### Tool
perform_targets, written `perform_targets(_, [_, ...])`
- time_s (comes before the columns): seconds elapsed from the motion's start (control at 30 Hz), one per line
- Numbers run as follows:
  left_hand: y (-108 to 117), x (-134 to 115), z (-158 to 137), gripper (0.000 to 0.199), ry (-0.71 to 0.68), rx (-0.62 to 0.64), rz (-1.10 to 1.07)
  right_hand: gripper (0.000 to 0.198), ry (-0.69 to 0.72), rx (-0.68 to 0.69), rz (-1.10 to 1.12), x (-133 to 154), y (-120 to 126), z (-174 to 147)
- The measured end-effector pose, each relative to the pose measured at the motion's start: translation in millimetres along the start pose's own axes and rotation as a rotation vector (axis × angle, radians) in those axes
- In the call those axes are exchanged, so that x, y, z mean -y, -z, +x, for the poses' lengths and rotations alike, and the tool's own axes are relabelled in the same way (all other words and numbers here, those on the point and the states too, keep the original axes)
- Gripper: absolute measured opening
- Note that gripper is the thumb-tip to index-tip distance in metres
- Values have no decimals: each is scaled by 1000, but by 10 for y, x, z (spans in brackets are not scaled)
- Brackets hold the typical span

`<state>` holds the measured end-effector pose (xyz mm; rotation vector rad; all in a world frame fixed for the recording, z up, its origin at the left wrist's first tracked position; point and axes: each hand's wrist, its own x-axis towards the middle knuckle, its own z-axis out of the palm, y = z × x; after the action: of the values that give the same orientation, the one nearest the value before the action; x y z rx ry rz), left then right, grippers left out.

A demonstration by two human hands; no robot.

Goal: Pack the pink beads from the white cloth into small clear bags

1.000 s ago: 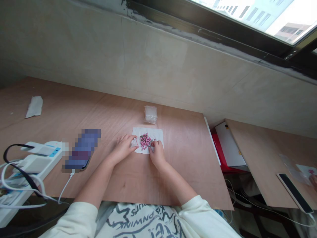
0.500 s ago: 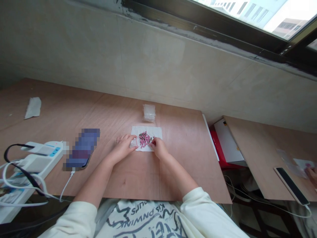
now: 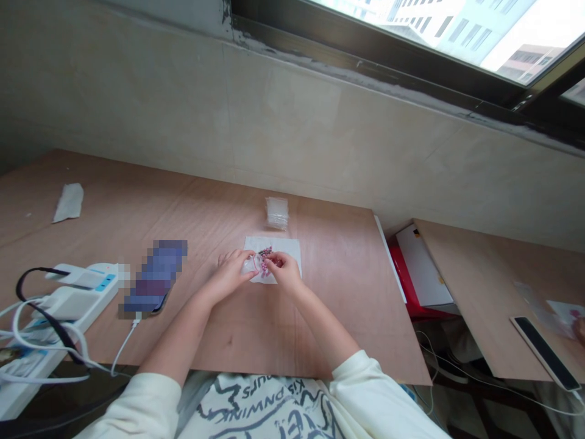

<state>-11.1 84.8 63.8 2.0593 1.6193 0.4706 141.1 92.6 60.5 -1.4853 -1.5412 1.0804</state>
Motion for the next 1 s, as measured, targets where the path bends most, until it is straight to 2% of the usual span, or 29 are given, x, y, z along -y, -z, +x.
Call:
perform_targets(0.1, [33, 39, -36, 35, 19, -16, -3, 8, 21, -89, -230, -140, 34, -70])
perform_targets(0.27, [31, 55, -62, 36, 39, 17, 25, 11, 32, -84, -407, -300, 1, -147])
perform_targets(0.43, [38, 8, -61, 36, 41, 42, 68, 10, 35, -87, -403, -331, 22, -131])
perform_targets(0.6, [12, -49, -16, 34, 22, 53, 86, 8, 66, -160, -184, -122, 45, -83])
perform_targets(0.77, [-21, -50, 40, 33, 31, 47, 78, 11, 114, -89, -93, 32, 12, -44])
perform_targets(0.9, [-3, -18, 20, 34, 16, 33, 46, 9, 38, -199, -236, -100, 51, -63])
perform_targets(1.0, [5, -24, -21, 34, 27, 18, 37, 7, -52, -175, -422, -201, 56, -94])
